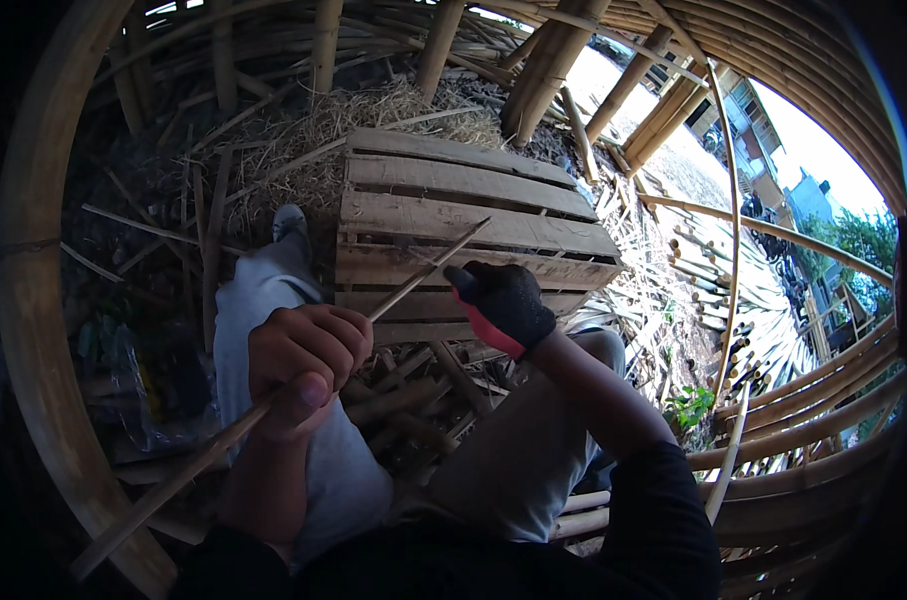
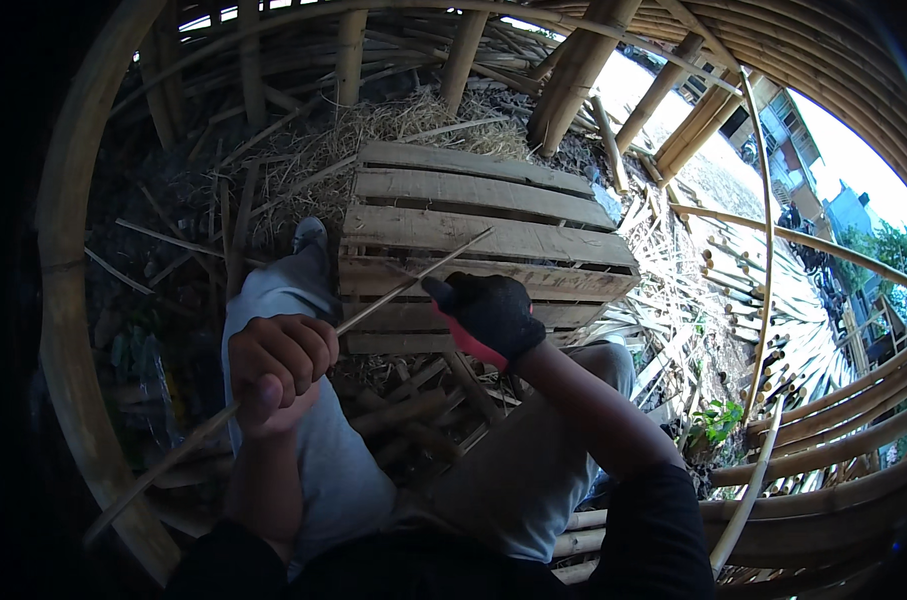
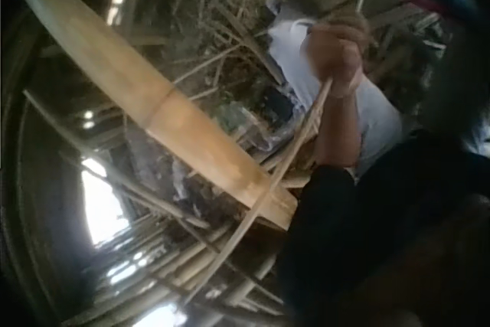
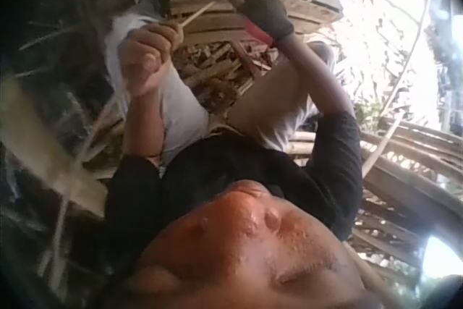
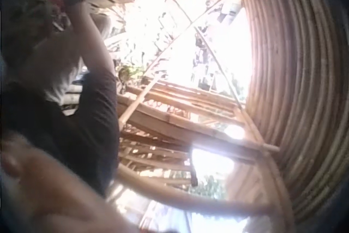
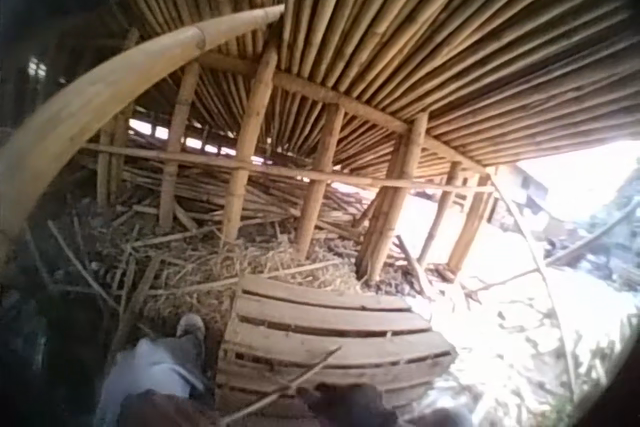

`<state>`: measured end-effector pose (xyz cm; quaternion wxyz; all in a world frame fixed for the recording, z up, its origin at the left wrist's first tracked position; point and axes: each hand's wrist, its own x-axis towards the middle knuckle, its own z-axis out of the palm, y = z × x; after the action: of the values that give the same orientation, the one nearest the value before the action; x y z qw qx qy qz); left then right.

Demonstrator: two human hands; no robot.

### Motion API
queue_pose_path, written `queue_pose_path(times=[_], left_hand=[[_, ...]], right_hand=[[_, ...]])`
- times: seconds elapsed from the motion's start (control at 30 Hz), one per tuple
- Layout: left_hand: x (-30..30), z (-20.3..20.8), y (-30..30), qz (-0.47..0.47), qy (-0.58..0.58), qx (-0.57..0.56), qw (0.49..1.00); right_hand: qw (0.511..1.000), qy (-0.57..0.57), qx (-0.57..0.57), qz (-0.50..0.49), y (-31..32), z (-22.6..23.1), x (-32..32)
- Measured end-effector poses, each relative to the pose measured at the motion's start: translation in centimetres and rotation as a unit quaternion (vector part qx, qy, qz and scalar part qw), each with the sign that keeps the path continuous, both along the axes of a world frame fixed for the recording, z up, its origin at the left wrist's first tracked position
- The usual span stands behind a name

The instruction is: The person sits on a low platform and uses a knife to shave a thin bamboo strip held in the left hand, repeatedly drawing the blade along the strip to remove thin shavings. The person adjusts grip and repositions the strip multiple times while continuing to shave it.

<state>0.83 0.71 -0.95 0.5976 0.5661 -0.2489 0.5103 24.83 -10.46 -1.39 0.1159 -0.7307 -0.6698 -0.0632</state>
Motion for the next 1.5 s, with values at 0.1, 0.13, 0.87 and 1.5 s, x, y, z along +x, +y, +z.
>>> queue_pose_path(times=[0.1,0.13,0.87,1.5], left_hand=[[0.1,0.3,0.5,-0.010,0.002,-0.011,1.000],[0.1,0.3,0.4,-0.013,0.001,-0.009,1.000],[0.3,-0.2,0.3,0.017,-0.017,-0.061,0.998],[-0.4,-0.3,-0.3,0.006,0.005,-0.026,1.000]], right_hand=[[0.987,-0.072,-0.060,-0.130,2.2,0.2,6.6],[0.987,-0.070,-0.067,-0.131,2.0,0.4,6.2],[0.989,-0.021,-0.068,-0.127,2.7,-0.4,6.2],[0.995,-0.055,-0.038,0.070,2.0,2.2,-0.1]])
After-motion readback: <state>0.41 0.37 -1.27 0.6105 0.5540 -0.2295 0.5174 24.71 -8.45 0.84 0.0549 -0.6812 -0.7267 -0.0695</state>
